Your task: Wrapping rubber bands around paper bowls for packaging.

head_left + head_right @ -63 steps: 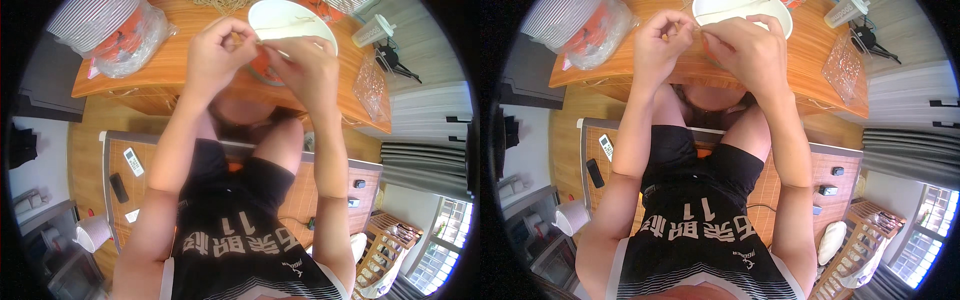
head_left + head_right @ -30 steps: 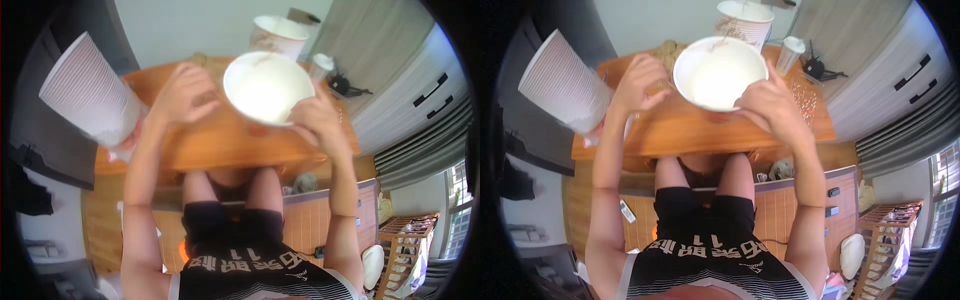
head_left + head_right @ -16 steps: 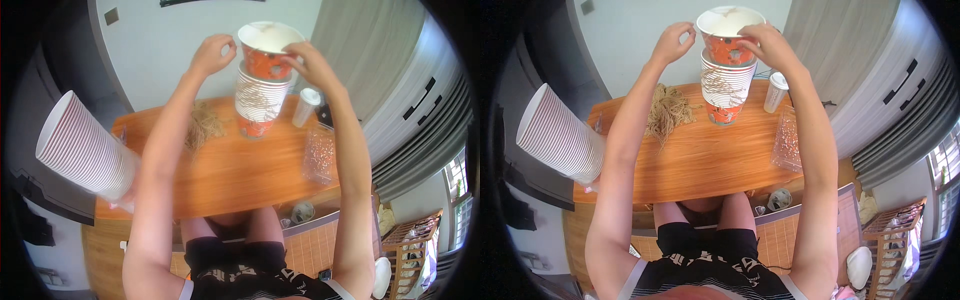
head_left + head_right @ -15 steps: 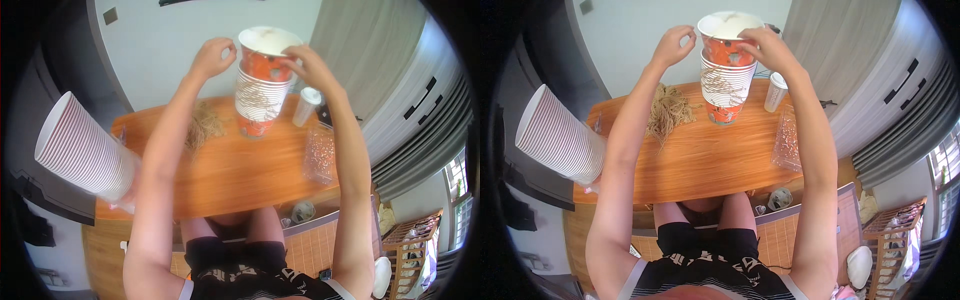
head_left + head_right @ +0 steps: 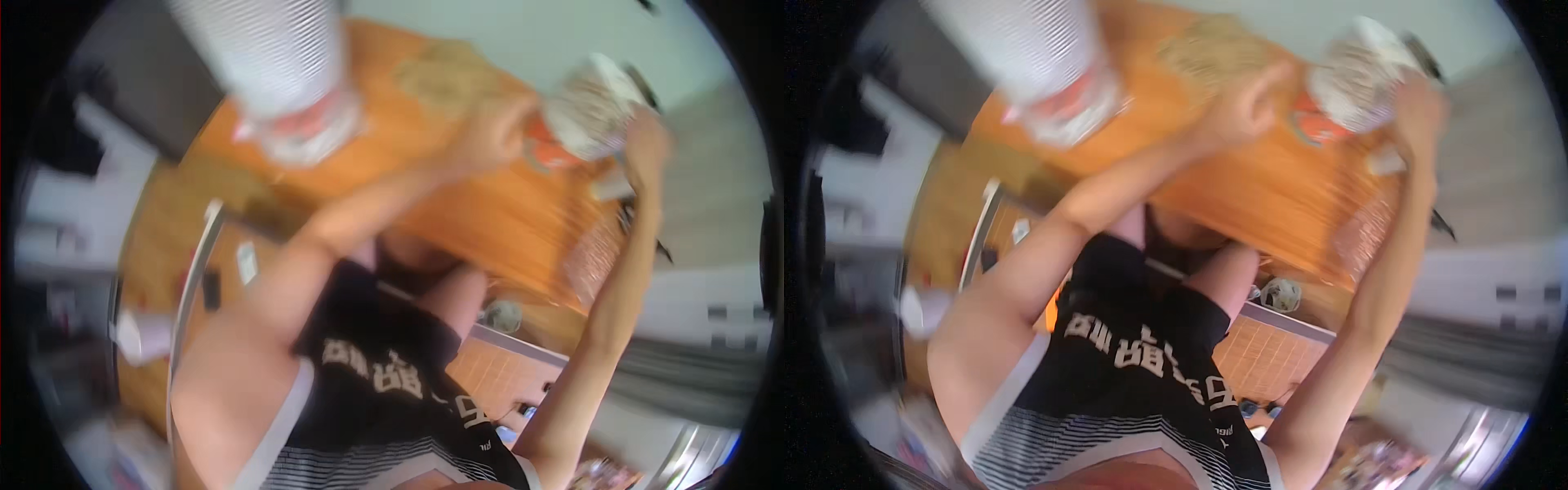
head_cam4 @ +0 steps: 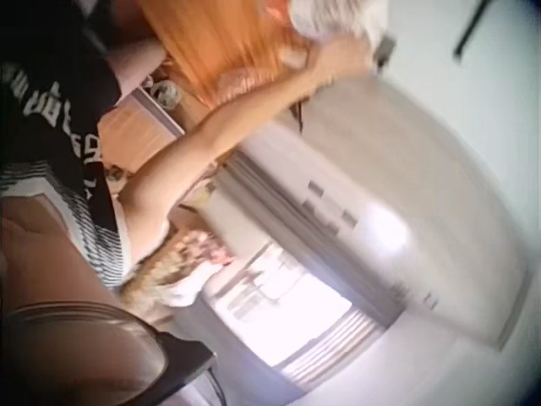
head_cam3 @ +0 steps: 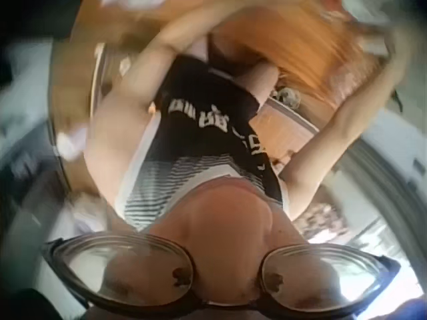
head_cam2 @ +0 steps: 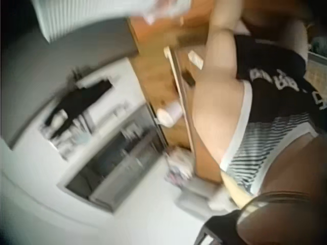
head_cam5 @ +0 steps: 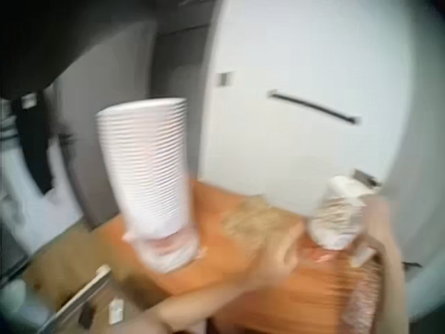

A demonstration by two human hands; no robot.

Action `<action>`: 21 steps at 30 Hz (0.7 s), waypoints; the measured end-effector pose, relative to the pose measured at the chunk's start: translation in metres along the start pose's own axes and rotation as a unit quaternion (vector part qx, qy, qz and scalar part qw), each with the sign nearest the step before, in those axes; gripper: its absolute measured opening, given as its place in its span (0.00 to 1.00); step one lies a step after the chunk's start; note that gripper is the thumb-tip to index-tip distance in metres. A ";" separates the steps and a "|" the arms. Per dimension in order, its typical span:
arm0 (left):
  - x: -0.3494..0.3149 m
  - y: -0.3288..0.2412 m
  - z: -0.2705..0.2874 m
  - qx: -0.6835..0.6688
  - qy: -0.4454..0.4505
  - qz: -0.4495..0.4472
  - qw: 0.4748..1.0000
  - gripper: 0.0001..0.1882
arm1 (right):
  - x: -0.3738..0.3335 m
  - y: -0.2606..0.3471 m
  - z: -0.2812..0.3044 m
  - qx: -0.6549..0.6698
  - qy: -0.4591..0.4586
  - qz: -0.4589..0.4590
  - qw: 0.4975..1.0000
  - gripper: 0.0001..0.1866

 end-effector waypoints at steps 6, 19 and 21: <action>-0.348 -0.122 0.161 0.232 0.022 0.078 0.969 0.15 | -0.155 0.146 0.033 0.342 -0.097 -0.081 0.931 0.29; -0.615 -0.189 0.404 0.556 -0.075 0.725 0.398 0.38 | -0.227 0.227 -0.005 0.352 0.077 -0.124 0.924 0.24; -0.611 -0.189 0.394 0.639 -0.145 0.623 0.428 0.34 | -0.228 0.225 -0.008 0.344 0.074 -0.122 0.928 0.24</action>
Point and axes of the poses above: each hand's wrist, its own x-axis towards the middle knuckle, its own z-axis out of the back of the hand, y = z × x, the point moved 1 cm from there along x, towards the middle knuckle, and after that the axes turned 7 degrees about -x, right-handed, at the moved point
